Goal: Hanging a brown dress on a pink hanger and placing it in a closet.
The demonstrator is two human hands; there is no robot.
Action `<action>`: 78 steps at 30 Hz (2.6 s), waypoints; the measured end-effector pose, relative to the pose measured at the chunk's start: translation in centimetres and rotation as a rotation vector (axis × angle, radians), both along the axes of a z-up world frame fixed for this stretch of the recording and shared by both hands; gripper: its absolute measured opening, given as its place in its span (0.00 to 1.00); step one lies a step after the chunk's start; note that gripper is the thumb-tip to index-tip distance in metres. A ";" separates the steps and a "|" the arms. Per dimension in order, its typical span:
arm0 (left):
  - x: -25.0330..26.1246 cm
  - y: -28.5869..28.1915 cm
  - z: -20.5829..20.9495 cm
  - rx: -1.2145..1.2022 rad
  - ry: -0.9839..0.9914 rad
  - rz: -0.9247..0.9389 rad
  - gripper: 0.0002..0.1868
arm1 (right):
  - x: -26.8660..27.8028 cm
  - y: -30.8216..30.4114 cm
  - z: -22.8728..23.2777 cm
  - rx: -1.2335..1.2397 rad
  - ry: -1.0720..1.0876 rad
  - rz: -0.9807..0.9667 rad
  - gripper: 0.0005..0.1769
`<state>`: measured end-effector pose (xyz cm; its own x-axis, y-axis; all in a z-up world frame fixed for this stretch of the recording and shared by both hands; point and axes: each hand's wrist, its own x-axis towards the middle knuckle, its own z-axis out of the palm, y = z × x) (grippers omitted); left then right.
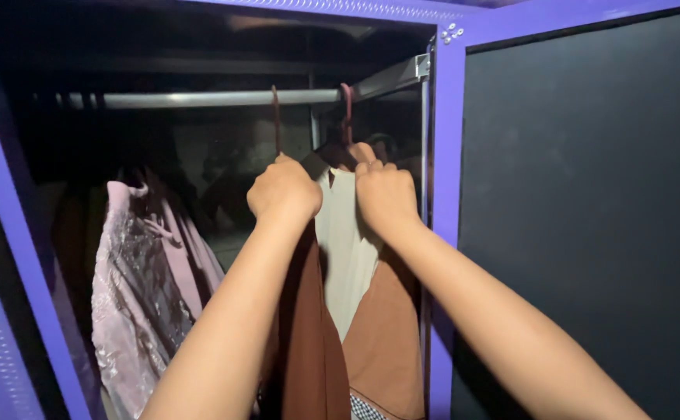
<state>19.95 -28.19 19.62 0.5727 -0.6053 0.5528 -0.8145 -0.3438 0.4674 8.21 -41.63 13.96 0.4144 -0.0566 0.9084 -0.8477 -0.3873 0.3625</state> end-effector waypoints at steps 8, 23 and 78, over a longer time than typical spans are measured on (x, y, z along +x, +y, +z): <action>-1.4 -0.8 -2.3 -0.037 -0.121 0.046 0.21 | 0.1 -0.8 -0.6 -0.007 -0.069 0.077 0.05; -0.9 -3.7 -5.2 -0.125 -0.387 -0.039 0.11 | -0.2 -0.2 -0.7 -0.015 -0.061 0.170 0.12; 0.9 3.3 -22.9 -0.192 -0.067 -0.343 0.41 | -2.4 7.3 -13.4 0.270 0.069 0.055 0.07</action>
